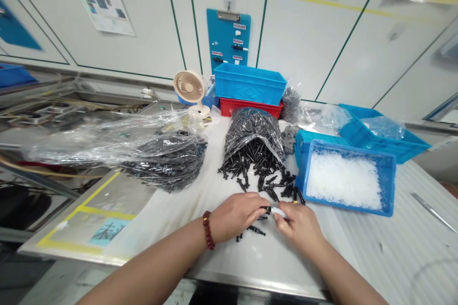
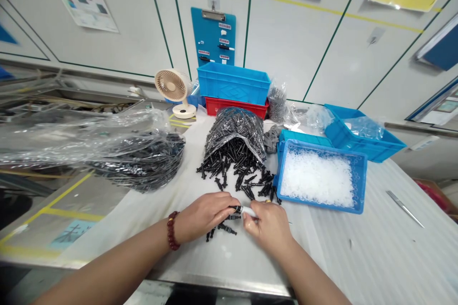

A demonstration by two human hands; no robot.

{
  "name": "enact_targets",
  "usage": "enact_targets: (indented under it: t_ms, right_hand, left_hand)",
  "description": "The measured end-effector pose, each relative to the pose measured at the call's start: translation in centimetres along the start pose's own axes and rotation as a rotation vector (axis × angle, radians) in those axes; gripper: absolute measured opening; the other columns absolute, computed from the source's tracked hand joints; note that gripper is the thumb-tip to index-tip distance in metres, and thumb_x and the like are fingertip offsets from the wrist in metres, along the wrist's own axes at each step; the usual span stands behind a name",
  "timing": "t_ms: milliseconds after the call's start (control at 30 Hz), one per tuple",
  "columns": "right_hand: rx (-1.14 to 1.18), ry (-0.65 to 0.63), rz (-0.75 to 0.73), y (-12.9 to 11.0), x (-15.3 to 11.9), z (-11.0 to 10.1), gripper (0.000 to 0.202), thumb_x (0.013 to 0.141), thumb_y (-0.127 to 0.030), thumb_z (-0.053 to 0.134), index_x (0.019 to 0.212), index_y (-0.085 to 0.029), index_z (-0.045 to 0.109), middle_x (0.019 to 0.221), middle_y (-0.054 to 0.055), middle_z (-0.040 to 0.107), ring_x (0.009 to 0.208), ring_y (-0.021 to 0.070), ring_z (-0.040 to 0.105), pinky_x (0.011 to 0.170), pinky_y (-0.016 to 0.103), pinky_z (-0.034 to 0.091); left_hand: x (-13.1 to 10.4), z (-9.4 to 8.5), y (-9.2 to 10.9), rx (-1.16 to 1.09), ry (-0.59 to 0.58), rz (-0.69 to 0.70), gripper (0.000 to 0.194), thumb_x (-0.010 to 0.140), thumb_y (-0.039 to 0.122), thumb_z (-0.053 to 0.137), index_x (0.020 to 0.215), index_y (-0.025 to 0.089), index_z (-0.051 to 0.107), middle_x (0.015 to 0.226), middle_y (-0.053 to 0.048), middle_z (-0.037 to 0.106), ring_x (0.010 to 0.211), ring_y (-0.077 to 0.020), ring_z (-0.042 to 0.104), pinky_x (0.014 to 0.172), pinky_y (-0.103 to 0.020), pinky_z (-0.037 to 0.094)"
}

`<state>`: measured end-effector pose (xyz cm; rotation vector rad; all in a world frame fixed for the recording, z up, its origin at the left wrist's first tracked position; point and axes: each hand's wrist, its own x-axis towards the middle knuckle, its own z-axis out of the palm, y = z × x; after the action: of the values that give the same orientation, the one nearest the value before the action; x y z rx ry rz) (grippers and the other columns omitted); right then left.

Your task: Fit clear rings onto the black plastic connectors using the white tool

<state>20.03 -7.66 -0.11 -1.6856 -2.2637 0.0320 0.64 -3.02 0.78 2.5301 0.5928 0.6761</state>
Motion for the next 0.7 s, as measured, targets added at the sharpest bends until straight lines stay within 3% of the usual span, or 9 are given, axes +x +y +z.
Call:
enact_targets:
  t_ms: [700]
  right_hand:
    - [-0.046, -0.002, 0.075, 0.05, -0.01, 0.26, 0.037, 0.081, -0.043, 0.041, 0.055, -0.02, 0.051, 0.05, 0.001, 0.057, 0.049, 0.013, 0.051, 0.048, 0.024, 0.02]
  left_hand:
    - [-0.08, 0.21, -0.22, 0.018, 0.001, -0.015, 0.023, 0.093, 0.023, 0.033, 0.1, 0.015, 0.054, 0.087, -0.005, 0.061, 0.08, -0.0145, 0.055, 0.075, -0.024, 0.044]
